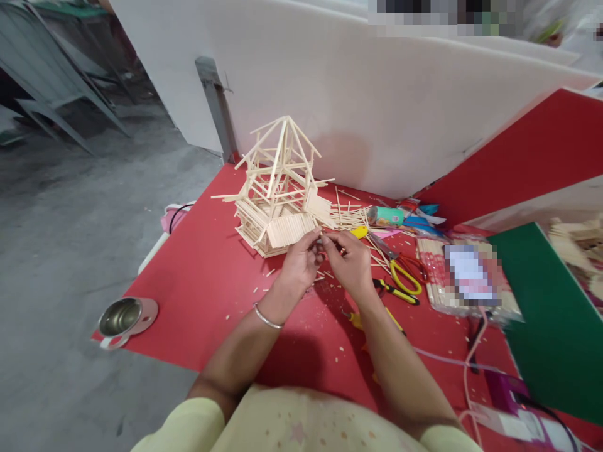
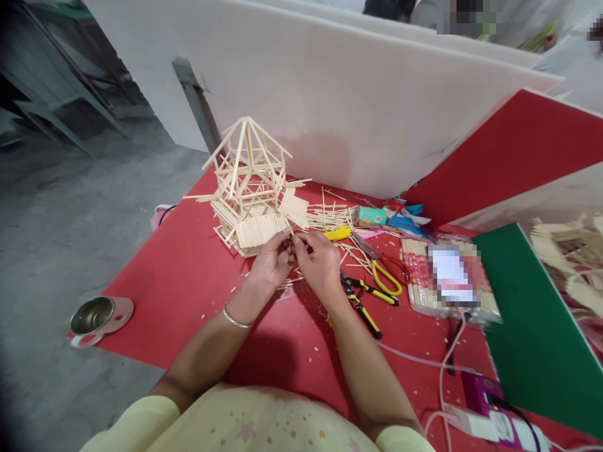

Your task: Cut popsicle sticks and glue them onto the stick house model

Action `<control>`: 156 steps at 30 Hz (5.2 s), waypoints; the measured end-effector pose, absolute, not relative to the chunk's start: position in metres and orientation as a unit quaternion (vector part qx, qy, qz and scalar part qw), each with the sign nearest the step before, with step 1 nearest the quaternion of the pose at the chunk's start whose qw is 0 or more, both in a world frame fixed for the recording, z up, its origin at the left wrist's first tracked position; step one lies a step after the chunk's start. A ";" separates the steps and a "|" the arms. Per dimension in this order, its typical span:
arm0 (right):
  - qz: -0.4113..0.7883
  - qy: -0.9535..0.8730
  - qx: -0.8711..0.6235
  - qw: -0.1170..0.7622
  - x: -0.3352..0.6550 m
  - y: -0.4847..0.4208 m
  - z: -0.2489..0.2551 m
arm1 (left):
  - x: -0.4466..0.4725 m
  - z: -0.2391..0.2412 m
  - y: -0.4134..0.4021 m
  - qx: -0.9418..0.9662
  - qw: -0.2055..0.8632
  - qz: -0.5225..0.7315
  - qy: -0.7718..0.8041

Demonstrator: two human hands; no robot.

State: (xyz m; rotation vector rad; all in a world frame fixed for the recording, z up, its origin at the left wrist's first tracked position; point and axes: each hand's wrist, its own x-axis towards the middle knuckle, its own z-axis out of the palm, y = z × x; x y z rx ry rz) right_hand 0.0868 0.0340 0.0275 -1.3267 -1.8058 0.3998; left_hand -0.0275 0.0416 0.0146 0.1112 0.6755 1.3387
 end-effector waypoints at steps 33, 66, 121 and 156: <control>0.000 -0.653 -0.745 0.134 0.287 -0.001 -0.001 | 0.030 -0.002 -0.011 0.306 0.631 0.540 0.466; 0.123 -0.711 -0.685 -0.103 0.218 -0.032 0.017 | 0.050 -0.027 0.013 0.508 0.499 0.508 0.485; 0.073 -0.715 -0.685 -0.118 0.221 -0.020 0.022 | 0.056 -0.032 0.023 0.475 0.505 0.530 0.488; -0.018 -0.713 -0.661 0.233 0.251 -0.017 0.017 | 0.043 -0.006 0.015 0.259 0.705 0.518 0.409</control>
